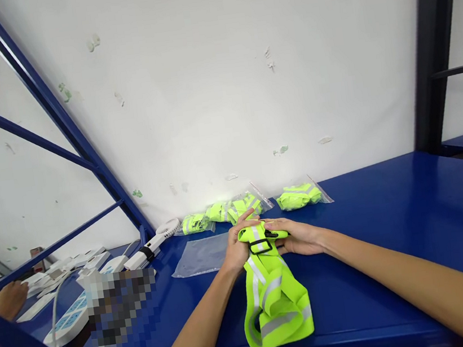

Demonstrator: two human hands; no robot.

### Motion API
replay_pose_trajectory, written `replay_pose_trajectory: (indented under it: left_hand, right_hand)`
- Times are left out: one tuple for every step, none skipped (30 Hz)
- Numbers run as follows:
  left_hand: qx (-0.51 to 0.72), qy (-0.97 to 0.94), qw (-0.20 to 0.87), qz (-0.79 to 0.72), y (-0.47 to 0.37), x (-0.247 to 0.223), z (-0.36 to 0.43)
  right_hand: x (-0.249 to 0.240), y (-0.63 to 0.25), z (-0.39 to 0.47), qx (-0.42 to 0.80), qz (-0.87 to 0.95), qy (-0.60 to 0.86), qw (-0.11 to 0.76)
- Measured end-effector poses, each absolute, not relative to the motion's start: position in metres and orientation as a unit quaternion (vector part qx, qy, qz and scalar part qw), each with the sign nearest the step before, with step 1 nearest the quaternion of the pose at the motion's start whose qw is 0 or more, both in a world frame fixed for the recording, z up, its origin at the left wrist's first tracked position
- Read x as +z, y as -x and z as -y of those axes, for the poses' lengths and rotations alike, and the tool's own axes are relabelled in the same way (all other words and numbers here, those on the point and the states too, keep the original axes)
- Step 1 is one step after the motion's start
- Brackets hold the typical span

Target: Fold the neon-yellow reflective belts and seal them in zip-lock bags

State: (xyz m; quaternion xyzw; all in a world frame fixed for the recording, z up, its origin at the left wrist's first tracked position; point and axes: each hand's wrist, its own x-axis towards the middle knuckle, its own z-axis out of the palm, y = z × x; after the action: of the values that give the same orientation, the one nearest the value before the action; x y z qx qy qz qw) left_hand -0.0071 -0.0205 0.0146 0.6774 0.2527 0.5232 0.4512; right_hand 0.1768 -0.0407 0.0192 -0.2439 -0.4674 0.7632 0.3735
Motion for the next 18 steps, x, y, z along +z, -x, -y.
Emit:
replay_pose_trajectory:
  left_hand:
    - [0.528,-0.677,0.442,-0.258,0.008,0.015,0.022]
    - [0.526,-0.679,0.441,-0.261,0.008,0.016,0.024]
    - [0.517,-0.681,0.447,-0.261,0.009,0.016,0.026]
    - [0.504,-0.684,0.461,-0.257,0.010,0.017,0.027]
    - [0.489,-0.684,0.478,-0.254,0.010,0.017,0.029]
    - [0.477,-0.679,0.497,-0.253,0.010,0.016,0.030]
    - [0.473,-0.665,0.520,-0.254,0.009,0.016,0.031]
    - [0.478,-0.638,0.547,-0.254,0.007,0.015,0.032]
    - [0.488,-0.602,0.579,-0.252,0.005,0.014,0.032]
    - [0.501,-0.561,0.612,-0.245,0.003,0.014,0.032]
    - [0.514,-0.517,0.644,-0.232,0.001,0.014,0.032]
    - [0.524,-0.478,0.672,-0.214,-0.002,0.014,0.032]
    - [0.530,-0.447,0.694,-0.195,-0.004,0.015,0.033]
    - [0.529,-0.427,0.710,-0.181,-0.005,0.016,0.034]
    - [0.524,-0.416,0.722,-0.176,-0.007,0.017,0.035]
    - [0.516,-0.411,0.730,-0.180,-0.008,0.018,0.037]
    - [0.504,-0.410,0.735,-0.193,-0.010,0.018,0.038]
    - [0.490,-0.414,0.738,-0.209,-0.011,0.018,0.039]
  right_hand:
    - [0.019,-0.177,0.040,0.756,0.472,0.248,0.379]
    - [0.020,-0.177,0.040,0.744,0.480,0.253,0.390]
    - [0.021,-0.177,0.040,0.727,0.492,0.257,0.404]
    - [0.022,-0.176,0.041,0.708,0.504,0.258,0.421]
    - [0.024,-0.175,0.041,0.692,0.515,0.256,0.437]
    - [0.025,-0.174,0.042,0.678,0.522,0.253,0.451]
    - [0.027,-0.172,0.043,0.670,0.526,0.250,0.460]
    - [0.028,-0.171,0.044,0.665,0.527,0.248,0.467]
    - [0.030,-0.171,0.044,0.662,0.525,0.247,0.475]
    - [0.031,-0.171,0.044,0.657,0.520,0.248,0.485]
    - [0.033,-0.172,0.043,0.649,0.514,0.251,0.501]
    - [0.035,-0.174,0.042,0.636,0.509,0.256,0.521]
    - [0.037,-0.177,0.040,0.618,0.505,0.264,0.542]
    - [0.039,-0.180,0.039,0.595,0.505,0.272,0.563]
    - [0.040,-0.183,0.037,0.568,0.511,0.281,0.581]
    - [0.041,-0.186,0.036,0.541,0.523,0.288,0.593]
    - [0.042,-0.189,0.035,0.515,0.538,0.294,0.599]
    - [0.043,-0.190,0.035,0.491,0.554,0.300,0.601]
